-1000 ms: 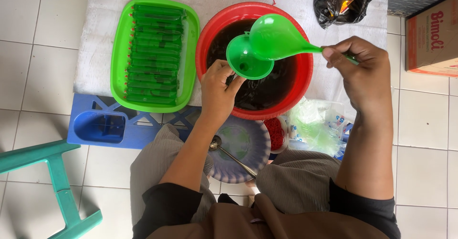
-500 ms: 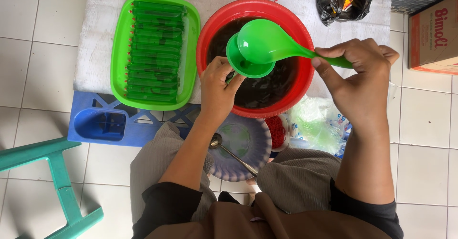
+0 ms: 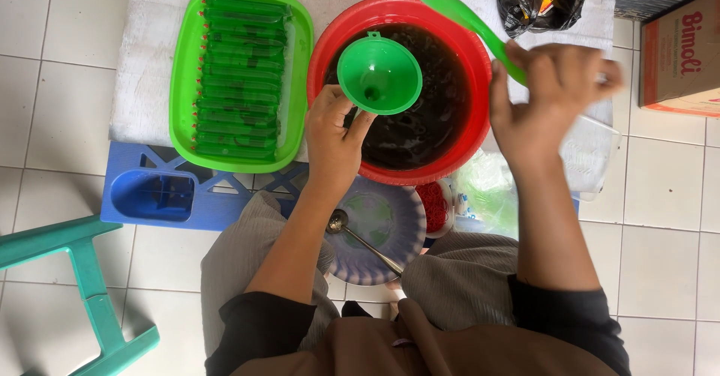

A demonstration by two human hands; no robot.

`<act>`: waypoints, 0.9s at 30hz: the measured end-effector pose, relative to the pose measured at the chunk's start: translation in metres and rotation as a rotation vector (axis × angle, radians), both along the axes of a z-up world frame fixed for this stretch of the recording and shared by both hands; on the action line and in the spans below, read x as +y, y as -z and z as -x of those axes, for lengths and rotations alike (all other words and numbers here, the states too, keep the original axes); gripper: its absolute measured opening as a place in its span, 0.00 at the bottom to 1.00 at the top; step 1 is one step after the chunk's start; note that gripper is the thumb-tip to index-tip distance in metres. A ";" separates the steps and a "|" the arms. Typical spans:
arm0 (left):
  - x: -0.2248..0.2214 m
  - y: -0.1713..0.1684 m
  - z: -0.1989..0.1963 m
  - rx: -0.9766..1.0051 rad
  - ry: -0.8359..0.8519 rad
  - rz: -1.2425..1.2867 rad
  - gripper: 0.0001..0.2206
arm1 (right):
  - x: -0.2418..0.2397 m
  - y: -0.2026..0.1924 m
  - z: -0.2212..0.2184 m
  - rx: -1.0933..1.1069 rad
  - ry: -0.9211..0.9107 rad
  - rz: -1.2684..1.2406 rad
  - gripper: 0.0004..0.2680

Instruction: Filling small plastic tubes with liquid using a funnel and sealing them with rubber bands

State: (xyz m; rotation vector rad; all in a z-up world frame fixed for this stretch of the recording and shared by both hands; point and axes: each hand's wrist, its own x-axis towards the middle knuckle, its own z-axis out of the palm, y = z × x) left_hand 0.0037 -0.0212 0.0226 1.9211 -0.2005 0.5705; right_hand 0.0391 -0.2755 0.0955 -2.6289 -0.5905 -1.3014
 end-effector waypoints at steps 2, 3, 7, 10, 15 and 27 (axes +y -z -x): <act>0.001 -0.006 0.000 0.015 0.008 0.063 0.05 | -0.017 0.058 -0.026 0.078 0.071 0.042 0.04; 0.002 -0.009 0.000 0.031 0.015 0.125 0.05 | -0.025 0.087 -0.040 0.157 0.139 0.085 0.09; 0.006 -0.006 -0.001 0.003 -0.003 0.136 0.05 | -0.048 0.184 -0.061 0.231 0.286 0.210 0.10; 0.009 -0.005 -0.003 0.003 -0.013 0.155 0.06 | -0.056 0.225 -0.064 0.287 0.365 0.280 0.11; 0.016 -0.005 -0.004 0.018 -0.025 0.159 0.05 | -0.063 0.270 -0.060 0.482 0.416 0.312 0.09; 0.023 -0.013 -0.005 0.003 -0.049 0.177 0.07 | -0.024 0.277 -0.056 0.952 0.084 -0.003 0.08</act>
